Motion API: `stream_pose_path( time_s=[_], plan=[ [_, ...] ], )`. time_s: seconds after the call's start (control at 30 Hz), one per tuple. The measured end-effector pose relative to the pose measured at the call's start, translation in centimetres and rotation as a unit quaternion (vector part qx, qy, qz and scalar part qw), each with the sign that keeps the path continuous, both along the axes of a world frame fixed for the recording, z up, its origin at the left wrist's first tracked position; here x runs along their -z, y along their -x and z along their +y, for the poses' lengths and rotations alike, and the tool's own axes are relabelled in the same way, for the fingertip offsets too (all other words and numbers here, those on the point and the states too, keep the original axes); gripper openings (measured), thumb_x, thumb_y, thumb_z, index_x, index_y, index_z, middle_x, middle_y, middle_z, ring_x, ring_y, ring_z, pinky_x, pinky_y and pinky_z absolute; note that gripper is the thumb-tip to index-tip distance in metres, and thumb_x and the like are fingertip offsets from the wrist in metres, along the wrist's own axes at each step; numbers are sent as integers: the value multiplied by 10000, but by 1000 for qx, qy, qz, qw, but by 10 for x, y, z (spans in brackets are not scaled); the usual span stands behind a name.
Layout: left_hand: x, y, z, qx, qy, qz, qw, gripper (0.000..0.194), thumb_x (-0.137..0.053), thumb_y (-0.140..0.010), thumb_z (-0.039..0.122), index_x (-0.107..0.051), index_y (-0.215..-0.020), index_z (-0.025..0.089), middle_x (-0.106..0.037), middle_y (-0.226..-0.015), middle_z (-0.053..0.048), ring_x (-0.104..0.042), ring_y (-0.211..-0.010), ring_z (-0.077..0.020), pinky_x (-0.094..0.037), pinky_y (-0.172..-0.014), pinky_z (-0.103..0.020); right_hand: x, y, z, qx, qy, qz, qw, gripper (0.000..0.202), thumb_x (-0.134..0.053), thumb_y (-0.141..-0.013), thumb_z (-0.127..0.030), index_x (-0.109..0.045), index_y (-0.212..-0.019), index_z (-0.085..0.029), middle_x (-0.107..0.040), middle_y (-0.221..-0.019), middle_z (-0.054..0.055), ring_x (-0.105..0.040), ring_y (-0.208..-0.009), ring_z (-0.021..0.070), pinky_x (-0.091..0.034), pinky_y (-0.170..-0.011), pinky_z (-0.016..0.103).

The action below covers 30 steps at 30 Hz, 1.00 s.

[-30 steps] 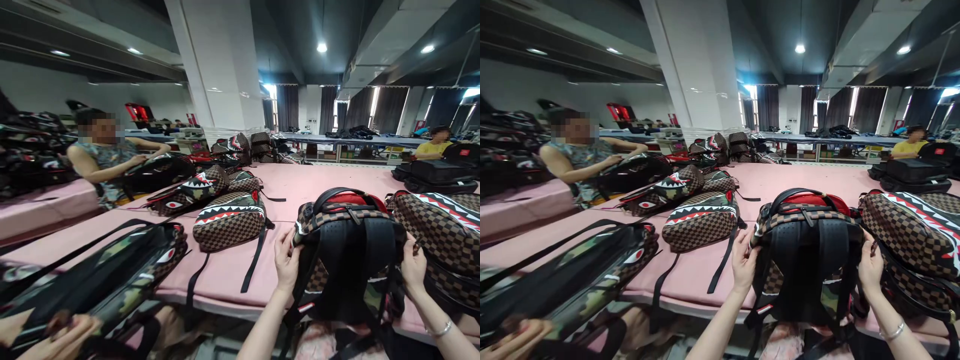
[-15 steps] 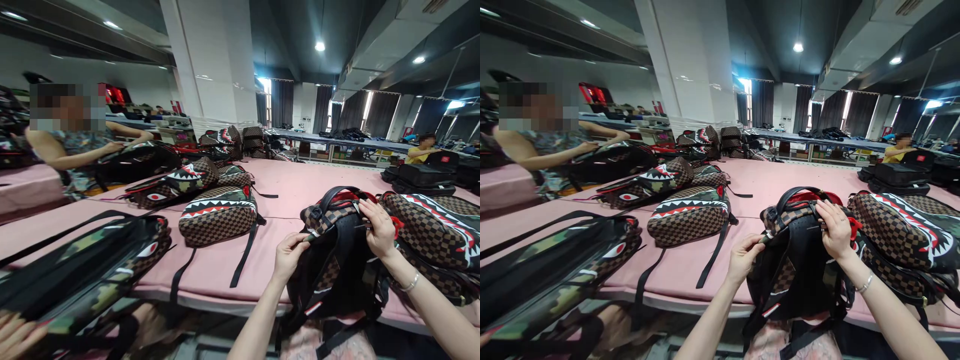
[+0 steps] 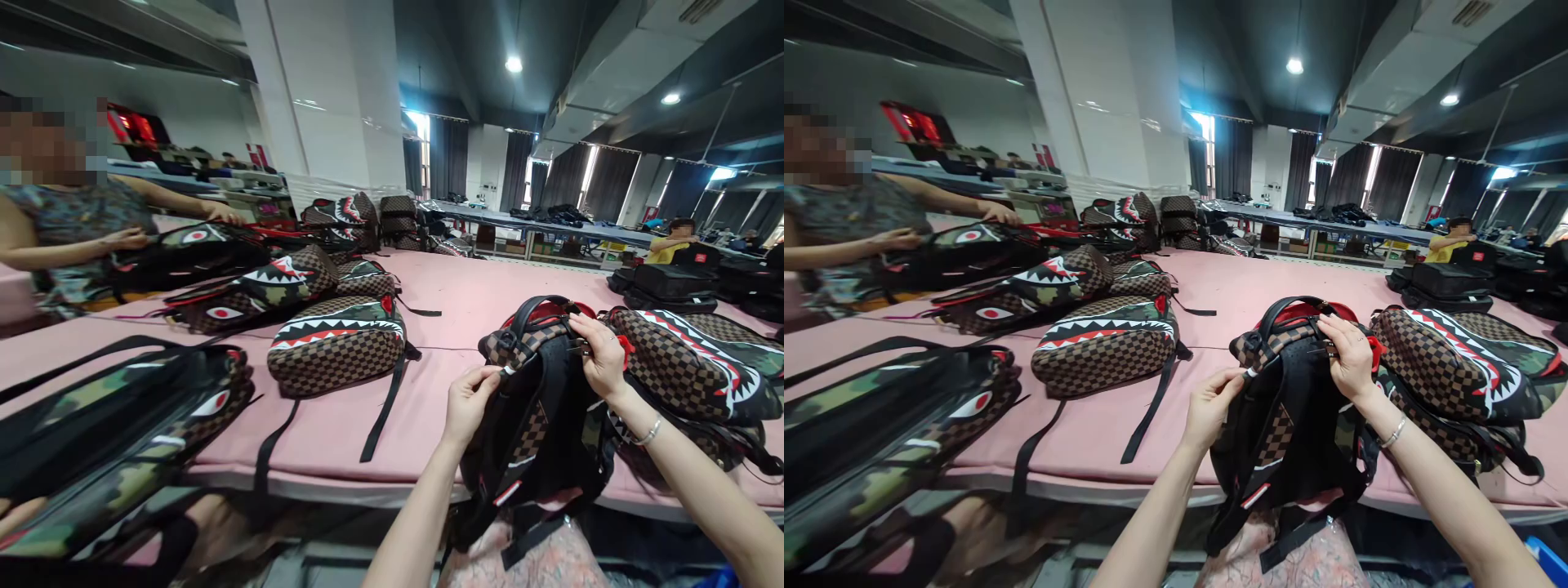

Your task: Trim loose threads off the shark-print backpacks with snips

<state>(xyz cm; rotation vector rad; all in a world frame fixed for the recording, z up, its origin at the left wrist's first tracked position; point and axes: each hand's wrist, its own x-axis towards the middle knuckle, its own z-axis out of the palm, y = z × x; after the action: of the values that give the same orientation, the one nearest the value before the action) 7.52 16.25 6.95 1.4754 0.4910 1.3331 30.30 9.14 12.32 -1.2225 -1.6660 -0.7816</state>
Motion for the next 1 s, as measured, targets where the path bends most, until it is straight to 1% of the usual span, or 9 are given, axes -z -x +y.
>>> stream_pose_path(
  time_s=[0.1,0.17,0.3,0.47,0.63,0.77,0.83,0.87,1.0],
  plan=[
    [-4,0,-1,111,79,10,991,232,-646,-686,362,-671,-718,134,-646,-709,-41,-577,-666,-153,-456,-647,-273,0,-2,0,0,7,-1,1000,462,-380,-739,-59,-552,-1136,-222,-597,-1162,33,-518,-1121,190,-411,-962,406],
    [-4,-1,-4,108,82,4,991,239,-649,-685,354,-659,-788,138,-639,-715,-30,-572,-667,-141,-453,-650,-261,-1,-2,0,6,15,0,1000,452,-380,-749,-67,-550,-1138,-223,-595,-1166,36,-515,-1124,192,-409,-963,410],
    [3,-7,-13,-70,-3,-53,996,203,-633,-715,301,-602,-873,178,-604,-778,-14,-568,-745,-135,-456,-722,-268,-2,-1,-2,14,26,-6,1000,449,-376,-773,-79,-531,-1169,-221,-575,-1195,44,-489,-1153,195,-397,-976,419],
    [9,-10,-28,-259,-120,-18,958,94,-583,-767,276,-616,-751,190,-548,-816,-36,-542,-812,-153,-449,-735,-276,-2,-1,-6,23,33,-20,999,494,-372,-758,-73,-499,-1210,-228,-544,-1234,44,-463,-1179,205,-385,-985,439],
    [0,-4,-44,-290,-190,87,934,165,-507,-825,258,-661,-811,199,-569,-764,-30,-553,-728,-135,-443,-657,-247,-9,6,-15,-7,70,37,997,428,-360,-797,-105,-519,-1176,-226,-538,-1237,44,-450,-1187,206,-338,-1017,448],
    [-5,-6,-53,-318,-213,115,917,101,-572,-781,266,-649,-808,206,-603,-777,-37,-568,-736,-152,-452,-687,-269,-12,35,-39,-43,35,214,975,240,-379,-879,-259,-563,-1026,-208,-594,-1077,72,-539,-1026,205,-427,-895,389],
    [-7,-8,-55,-326,-212,116,914,108,-540,-801,252,-638,-809,207,-609,-783,-40,-569,-741,-155,-450,-690,-276,-8,55,-56,-84,51,353,931,205,-405,-889,-350,-549,-896,-204,-576,-771,28,-555,-694,139,-465,-632,275],
    [-7,-9,-55,-330,-212,119,912,117,-522,-811,246,-631,-803,205,-606,-778,-41,-566,-738,-156,-447,-688,-278,-5,65,-64,-126,106,425,890,222,-423,-881,-398,-524,-846,-204,-492,-631,-16,-470,-532,99,-401,-491,222],
    [-8,-12,-57,-330,-195,133,914,121,-488,-820,225,-591,-762,199,-582,-750,-35,-545,-726,-161,-422,-684,-282,13,95,-81,-317,401,578,636,367,-521,-786,-547,-495,-822,-183,-301,-547,-79,-190,-407,31,-133,-365,164]
  ],
)
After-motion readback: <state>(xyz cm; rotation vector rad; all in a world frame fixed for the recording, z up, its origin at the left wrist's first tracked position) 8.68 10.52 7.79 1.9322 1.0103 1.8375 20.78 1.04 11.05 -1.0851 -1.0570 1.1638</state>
